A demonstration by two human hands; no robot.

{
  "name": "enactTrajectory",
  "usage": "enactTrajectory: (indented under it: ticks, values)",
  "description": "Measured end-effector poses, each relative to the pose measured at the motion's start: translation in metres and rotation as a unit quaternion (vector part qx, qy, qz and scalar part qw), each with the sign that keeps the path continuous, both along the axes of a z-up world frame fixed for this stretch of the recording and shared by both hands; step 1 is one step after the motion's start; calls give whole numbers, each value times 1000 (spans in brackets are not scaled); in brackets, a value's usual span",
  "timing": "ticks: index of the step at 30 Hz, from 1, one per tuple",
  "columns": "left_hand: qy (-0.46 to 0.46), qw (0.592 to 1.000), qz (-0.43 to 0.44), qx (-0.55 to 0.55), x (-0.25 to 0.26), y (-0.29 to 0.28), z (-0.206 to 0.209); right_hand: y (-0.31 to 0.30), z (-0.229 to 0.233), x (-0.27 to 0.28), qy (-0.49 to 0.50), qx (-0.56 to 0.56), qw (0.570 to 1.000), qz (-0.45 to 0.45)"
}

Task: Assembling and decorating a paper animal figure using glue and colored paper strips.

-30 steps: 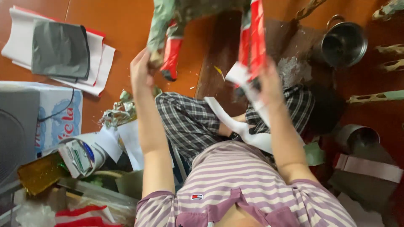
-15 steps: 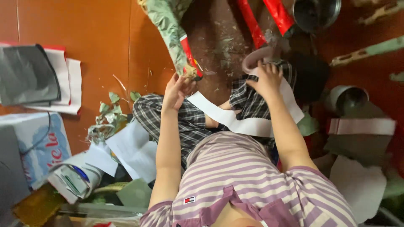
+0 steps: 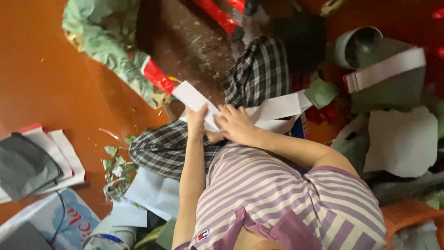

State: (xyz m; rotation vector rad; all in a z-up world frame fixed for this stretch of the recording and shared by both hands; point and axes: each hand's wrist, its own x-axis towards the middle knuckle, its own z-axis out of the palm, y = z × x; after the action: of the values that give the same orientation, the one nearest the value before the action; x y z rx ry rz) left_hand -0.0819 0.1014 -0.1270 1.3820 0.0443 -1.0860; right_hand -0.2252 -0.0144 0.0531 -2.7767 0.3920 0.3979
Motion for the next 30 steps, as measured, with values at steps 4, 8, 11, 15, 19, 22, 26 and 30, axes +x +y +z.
enactTrajectory:
  ticks: [4,8,11,15,19,22,26,30]
  values:
    - [-72,995,31,-68,6,27,-32,-51,-18,-31,-111,255,956,-92]
    - [-12,1000,18,8,6,21,5,-181,-70,-80,-266,202,829,-449]
    - [-63,990,-19,123,7,20,20,-267,-214,-193,-305,22,788,-535]
    - [-431,857,-122,255,6,18,22,-308,-284,-225,-216,-100,754,-612]
    - [-448,854,-151,218,2,-11,60,-293,-284,-222,-237,-94,722,-643]
    - [-502,837,-180,123,1,-28,76,-287,-283,-221,-290,-36,654,-697]
    - [-433,876,-188,103,5,-36,79,-278,-253,-213,-297,-111,650,-691]
    - [-413,890,-181,65,8,-21,67,-276,-254,-218,-258,-122,682,-673]
